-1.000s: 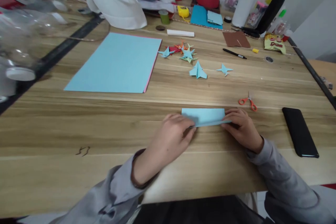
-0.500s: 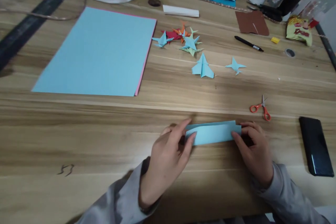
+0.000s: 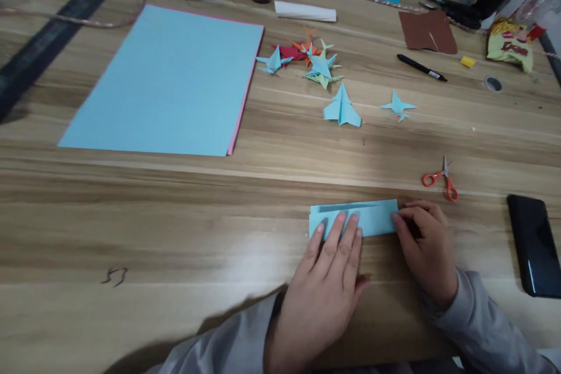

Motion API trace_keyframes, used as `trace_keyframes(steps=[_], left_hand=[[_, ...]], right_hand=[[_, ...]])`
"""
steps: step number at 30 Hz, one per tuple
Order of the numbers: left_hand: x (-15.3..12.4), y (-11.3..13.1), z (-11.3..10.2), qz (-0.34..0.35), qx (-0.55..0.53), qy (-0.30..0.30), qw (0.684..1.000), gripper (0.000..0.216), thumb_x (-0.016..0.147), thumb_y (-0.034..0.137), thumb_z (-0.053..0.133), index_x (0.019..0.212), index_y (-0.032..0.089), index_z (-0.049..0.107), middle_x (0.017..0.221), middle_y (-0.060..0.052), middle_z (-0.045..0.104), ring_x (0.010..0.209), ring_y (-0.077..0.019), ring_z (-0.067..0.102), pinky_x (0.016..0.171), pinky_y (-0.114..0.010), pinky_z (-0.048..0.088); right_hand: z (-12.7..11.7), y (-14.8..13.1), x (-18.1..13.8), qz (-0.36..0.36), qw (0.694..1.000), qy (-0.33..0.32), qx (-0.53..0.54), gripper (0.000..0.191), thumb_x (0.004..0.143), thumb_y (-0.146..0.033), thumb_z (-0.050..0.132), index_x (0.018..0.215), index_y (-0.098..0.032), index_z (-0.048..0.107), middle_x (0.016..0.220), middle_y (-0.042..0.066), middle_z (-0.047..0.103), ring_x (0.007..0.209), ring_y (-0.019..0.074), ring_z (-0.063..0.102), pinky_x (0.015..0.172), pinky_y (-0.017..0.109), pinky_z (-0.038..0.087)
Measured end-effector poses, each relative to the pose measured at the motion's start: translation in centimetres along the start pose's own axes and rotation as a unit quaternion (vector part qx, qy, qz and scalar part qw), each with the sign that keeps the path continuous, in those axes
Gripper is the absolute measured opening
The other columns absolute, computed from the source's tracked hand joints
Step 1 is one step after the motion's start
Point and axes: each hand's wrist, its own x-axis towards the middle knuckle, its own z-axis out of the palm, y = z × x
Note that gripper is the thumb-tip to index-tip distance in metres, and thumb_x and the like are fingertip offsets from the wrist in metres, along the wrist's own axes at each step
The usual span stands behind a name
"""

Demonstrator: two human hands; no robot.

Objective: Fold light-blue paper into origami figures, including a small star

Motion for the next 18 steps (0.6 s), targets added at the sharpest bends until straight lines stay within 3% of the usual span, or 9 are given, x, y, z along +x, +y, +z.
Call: trace_keyframes(steps=[3,9,18], left_hand=[[-0.2,0.14,0.18,-0.002,0.021,0.008,1.0,0.059,0.097,0.046,0.042,0.137,0.004,0.054,0.151,-0.019,0.045,0.145,-0.0317,0.037,0.122,-0.046,0.023],[-0.19,0.22,0.08,-0.025,0.001,-0.018,1.0,0.068,0.094,0.053,0.045,0.141,0.005,0.05,0.154,-0.022,0.038,0.143,-0.0389,0.037,0.115,-0.051,0.033],[-0.11,-0.04,0.05,-0.036,-0.037,-0.067,0.996,0.076,0.089,0.06,0.049,0.145,0.009,0.046,0.158,-0.02,0.032,0.146,-0.0421,0.03,0.116,-0.06,0.028]], right_hand=[[0.02,0.07,0.08,0.001,1.0,0.003,-0.009,0.018,0.092,-0.032,0.057,0.079,-0.021,0.065,0.082,0.008,0.068,0.089,0.026,0.06,0.078,0.043,0.047],[-0.24,0.42,0.17,-0.016,1.0,0.002,-0.027,0.019,0.092,-0.032,0.057,0.078,-0.021,0.064,0.08,0.007,0.067,0.085,0.0254,0.059,0.076,0.042,0.045],[-0.16,0.85,0.23,-0.015,1.0,0.009,-0.022,0.021,0.092,-0.037,0.057,0.079,-0.022,0.064,0.081,0.007,0.066,0.082,0.0249,0.06,0.075,0.041,0.046]])
